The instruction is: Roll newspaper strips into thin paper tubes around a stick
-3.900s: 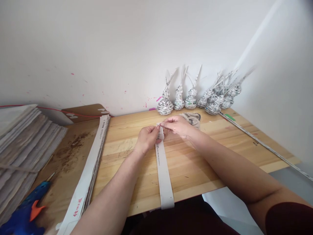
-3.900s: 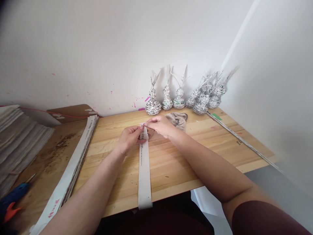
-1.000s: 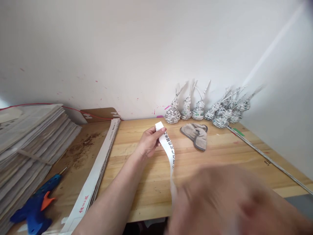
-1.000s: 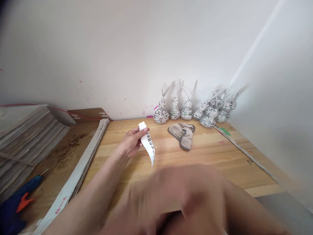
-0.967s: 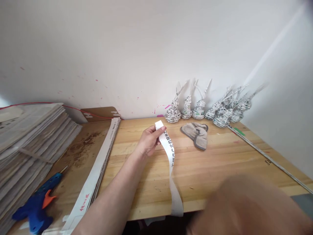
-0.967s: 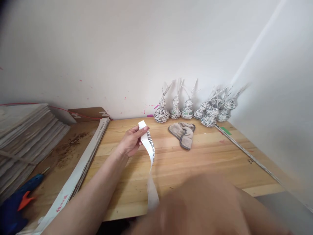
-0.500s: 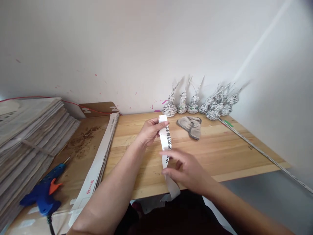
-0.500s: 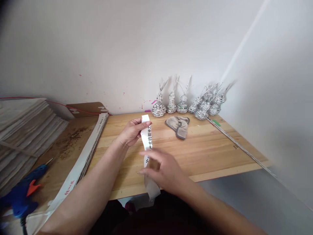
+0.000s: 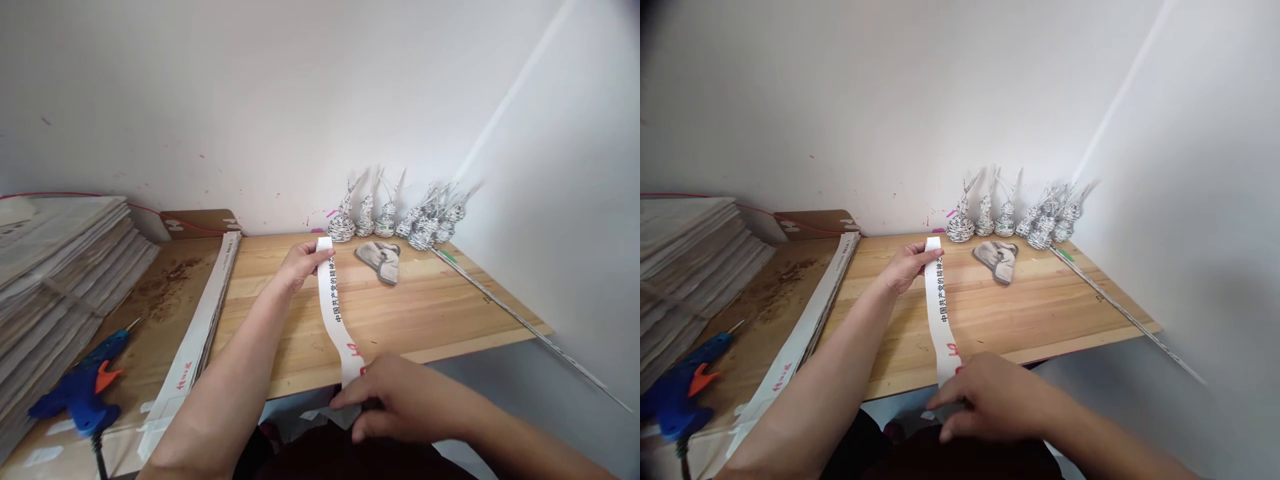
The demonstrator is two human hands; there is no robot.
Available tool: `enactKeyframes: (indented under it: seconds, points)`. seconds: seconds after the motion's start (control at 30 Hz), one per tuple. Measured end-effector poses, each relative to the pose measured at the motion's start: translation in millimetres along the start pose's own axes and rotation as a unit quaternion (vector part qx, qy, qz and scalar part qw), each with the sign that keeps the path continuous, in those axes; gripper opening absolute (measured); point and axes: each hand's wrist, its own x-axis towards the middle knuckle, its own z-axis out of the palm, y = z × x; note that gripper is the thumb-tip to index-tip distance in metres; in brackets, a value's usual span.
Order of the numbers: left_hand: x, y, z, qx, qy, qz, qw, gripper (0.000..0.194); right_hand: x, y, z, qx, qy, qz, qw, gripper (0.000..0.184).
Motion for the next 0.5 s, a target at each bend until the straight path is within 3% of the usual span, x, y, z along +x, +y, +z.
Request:
enactKeyframes:
  seconds: [0.07, 0.17, 0.2, 0.27, 0.33, 0.43, 0.47, 0.5]
  points:
    - [1, -1, 0.1, 0.019, 0.007, 0.004, 1.0, 0.035, -3, 1, -28, 0.04, 0.015, 0.018, 0.999, 0.034]
    - [1, 0, 1.6, -0.009, 0.026, -0.001, 1.0, 0.038, -4, 6, -66, 0.127, -0.032, 0.024, 0.991, 0.034]
    - [2, 1, 2.0, -0.033, 0.036, -0.003, 0.999, 0.039, -4, 7, -73, 0.161, -0.019, 0.009, 0.987, 0.034]
    - [2, 4, 2.4, -0.084, 0.049, 0.002, 0.995, 0.039, -1, 5, -76, 0.197, -0.022, -0.025, 0.98, 0.038]
    - [2, 6, 2.1, -0.107, 0.053, 0.007, 0.993, 0.038, 1, 1, -67, 0.179, -0.078, -0.04, 0.98, 0.046]
    - [1, 6, 1.4, -0.047, 0.043, -0.01, 0.998, 0.037, 7, 1, -60, 0.125, -0.156, -0.029, 0.979, 0.046]
    - [0, 5, 1.3, -0.01, 0.036, -0.018, 0.999, 0.036, 11, 6, -65, 0.117, -0.119, -0.014, 0.986, 0.039]
    - [-1, 4, 1.5, 0.029, 0.024, -0.025, 0.999, 0.035, 15, 14, -74, 0.102, -0.026, 0.005, 0.994, 0.036]
